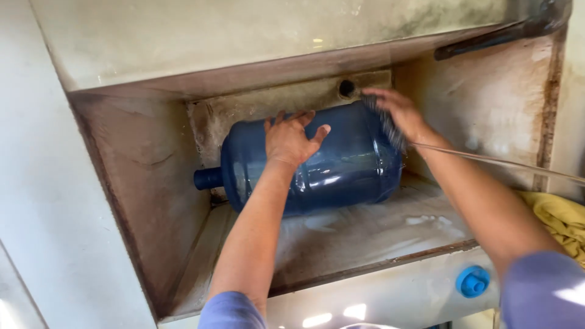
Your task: Cleaning a large water jug in a sink using a metal scrubber and a bottle brush.
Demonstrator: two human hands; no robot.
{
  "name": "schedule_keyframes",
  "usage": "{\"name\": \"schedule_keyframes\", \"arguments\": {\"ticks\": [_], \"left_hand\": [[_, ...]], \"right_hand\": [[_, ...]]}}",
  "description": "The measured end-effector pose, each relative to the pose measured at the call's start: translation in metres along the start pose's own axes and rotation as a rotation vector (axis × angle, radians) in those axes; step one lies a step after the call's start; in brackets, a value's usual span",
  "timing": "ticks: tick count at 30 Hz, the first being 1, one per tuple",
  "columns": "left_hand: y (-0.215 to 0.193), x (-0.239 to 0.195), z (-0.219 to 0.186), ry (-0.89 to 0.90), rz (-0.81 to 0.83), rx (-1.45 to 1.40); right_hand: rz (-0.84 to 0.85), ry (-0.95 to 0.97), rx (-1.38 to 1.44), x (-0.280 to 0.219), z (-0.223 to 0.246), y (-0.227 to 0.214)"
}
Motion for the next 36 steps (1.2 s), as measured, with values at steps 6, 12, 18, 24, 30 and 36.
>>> {"name": "schedule_keyframes", "arguments": {"ticks": [6,12,18,24,30,36], "left_hand": [[0.001,0.026,0.048,0.067,-0.14,-0.172],[-0.012,0.034,0.041,-0.115,0.066,-0.164],[-0.001,0.038,0.043,-0.13,0.131,-0.181],[-0.027,0.042,0.039,-0.175,-0.123,-0.26],[-0.008,0.036,0.02,-0.11,-0.116,-0.058],[-0.013,-0.049,-0.013,0.117,-0.24,0.086]], "right_hand": [[-0.066,0.483,0.228,-0.054,-0.173,-0.006],[-0.352,0.464,0.094,-0.097,-0.008,0.047],[-0.365,0.376,0.391,-0.021,-0.018,0.04],[-0.465,0.223,0.227,-0.088,-0.033,0.047],[-0.208,-0.259,-0.767,-0.045,0.058,0.063],[-0.109,-0.168,-0.738,0.022,0.058,0.046]]}}
Point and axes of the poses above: each hand's wrist, its own x-axis towards the middle knuckle, its own y-axis out of the palm, z = x × y, the point moved 3 cm from there along x, towards the middle knuckle, and after that the axes turned 15 degrees about -y, right-handed, at the moved point
